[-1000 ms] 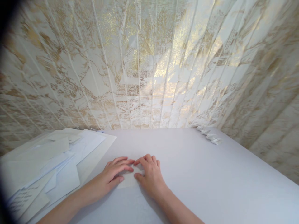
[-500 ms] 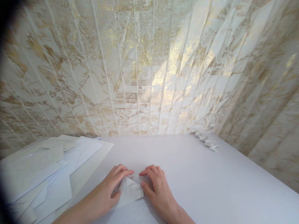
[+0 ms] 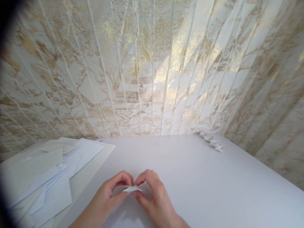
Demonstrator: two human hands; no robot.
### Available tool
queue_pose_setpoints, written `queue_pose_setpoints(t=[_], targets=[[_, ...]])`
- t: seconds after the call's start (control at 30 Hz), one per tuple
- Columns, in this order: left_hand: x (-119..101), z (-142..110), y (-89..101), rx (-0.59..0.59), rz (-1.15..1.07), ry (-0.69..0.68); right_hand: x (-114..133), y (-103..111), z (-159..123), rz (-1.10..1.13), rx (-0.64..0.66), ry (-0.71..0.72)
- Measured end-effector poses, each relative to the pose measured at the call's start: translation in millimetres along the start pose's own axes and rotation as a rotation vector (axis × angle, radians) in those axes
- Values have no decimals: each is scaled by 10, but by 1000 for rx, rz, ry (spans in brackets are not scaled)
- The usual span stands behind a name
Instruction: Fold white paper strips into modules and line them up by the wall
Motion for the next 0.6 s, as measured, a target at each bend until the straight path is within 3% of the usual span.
queue_pose_setpoints(t=[0.17, 0.27, 0.43, 0.6], targets=[[5, -24, -38, -74, 177, -50, 63, -45, 18, -624, 57, 134], [-13, -43, -84, -39, 411, -119, 21, -116, 30, -831, 112, 127], [38, -94, -186, 69, 537, -91, 68, -204, -32, -799, 181, 98], [-16, -125, -196, 90, 564, -20, -19, -90, -73, -475, 227, -49]])
Point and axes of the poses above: each hand's wrist, its own z-axis towards the middle knuckle, its own y-axis out of the back of the hand, x = y × z, the point moved 6 cm from there along z, towards the middle knuckle, and after that the axes turned 13 degrees about x, right-handed, at the moved point
